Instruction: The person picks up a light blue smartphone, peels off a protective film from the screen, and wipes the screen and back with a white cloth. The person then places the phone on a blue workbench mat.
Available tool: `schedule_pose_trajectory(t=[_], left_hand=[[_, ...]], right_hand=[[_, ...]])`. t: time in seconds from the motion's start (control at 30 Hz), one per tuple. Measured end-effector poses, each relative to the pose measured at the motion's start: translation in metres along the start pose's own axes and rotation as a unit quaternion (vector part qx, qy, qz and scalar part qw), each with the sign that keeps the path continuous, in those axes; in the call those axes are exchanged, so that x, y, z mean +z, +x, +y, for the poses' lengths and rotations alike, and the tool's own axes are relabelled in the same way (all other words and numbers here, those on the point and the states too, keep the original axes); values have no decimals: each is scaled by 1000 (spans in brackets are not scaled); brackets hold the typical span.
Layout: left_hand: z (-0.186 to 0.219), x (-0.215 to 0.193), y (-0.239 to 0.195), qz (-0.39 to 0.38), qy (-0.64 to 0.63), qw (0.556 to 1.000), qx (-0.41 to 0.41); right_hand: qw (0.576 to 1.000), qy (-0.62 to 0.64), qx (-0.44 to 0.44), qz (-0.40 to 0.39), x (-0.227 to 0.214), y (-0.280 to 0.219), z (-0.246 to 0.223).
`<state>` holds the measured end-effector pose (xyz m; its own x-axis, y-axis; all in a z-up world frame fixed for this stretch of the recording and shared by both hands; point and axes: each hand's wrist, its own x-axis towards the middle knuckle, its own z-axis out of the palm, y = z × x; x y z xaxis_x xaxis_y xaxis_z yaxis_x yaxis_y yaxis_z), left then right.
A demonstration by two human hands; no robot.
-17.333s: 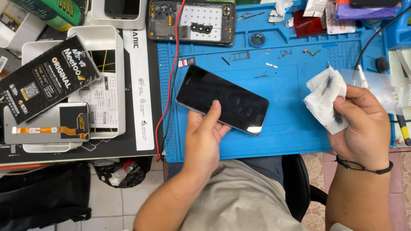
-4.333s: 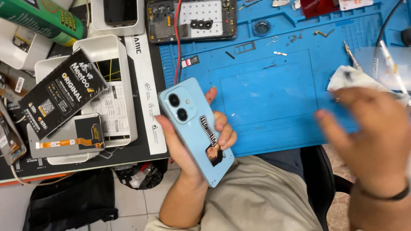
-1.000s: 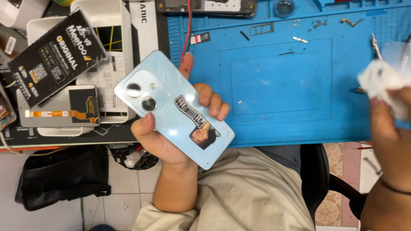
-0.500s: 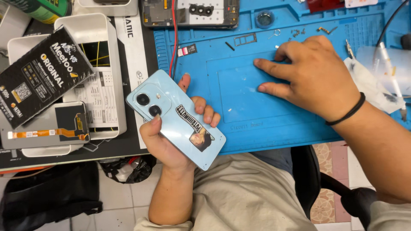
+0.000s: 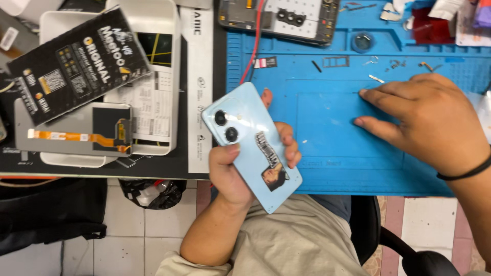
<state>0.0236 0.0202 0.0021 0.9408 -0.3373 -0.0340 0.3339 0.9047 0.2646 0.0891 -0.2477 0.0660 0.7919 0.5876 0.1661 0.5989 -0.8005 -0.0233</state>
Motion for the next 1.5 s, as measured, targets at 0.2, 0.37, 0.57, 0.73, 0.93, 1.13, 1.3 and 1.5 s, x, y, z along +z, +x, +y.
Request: schedule_pose_trajectory(t=[0.2, 0.37, 0.57, 0.73, 0.93, 1.13, 1.3, 1.5], left_hand=[[-1, -3, -3, -11, 9, 1000, -23], [2, -4, -3, -42, 1, 998, -51], [3, -4, -5, -43, 0, 996, -77], [3, -2, -7, -42, 9, 995, -90], [3, -1, -8, -62, 3, 994, -87], [3, -2, -7, -56, 2, 994, -92], [1, -3, -6, -59, 0, 994, -89], [5, -1, -8, -43, 9, 996, -83]], right_hand=[[999, -32, -7, -9, 10, 1, 1], [1000, 18, 18, -16, 17, -5, 17], [999, 26, 30, -19, 19, -8, 15], [1000, -7, 8, -22, 27, -14, 19], [999, 28, 38, -10, 37, -24, 33], [998, 8, 64, -4, 35, -24, 22], [999, -20, 49, 8, 36, -28, 19], [992, 68, 102, 22, 45, -38, 29]])
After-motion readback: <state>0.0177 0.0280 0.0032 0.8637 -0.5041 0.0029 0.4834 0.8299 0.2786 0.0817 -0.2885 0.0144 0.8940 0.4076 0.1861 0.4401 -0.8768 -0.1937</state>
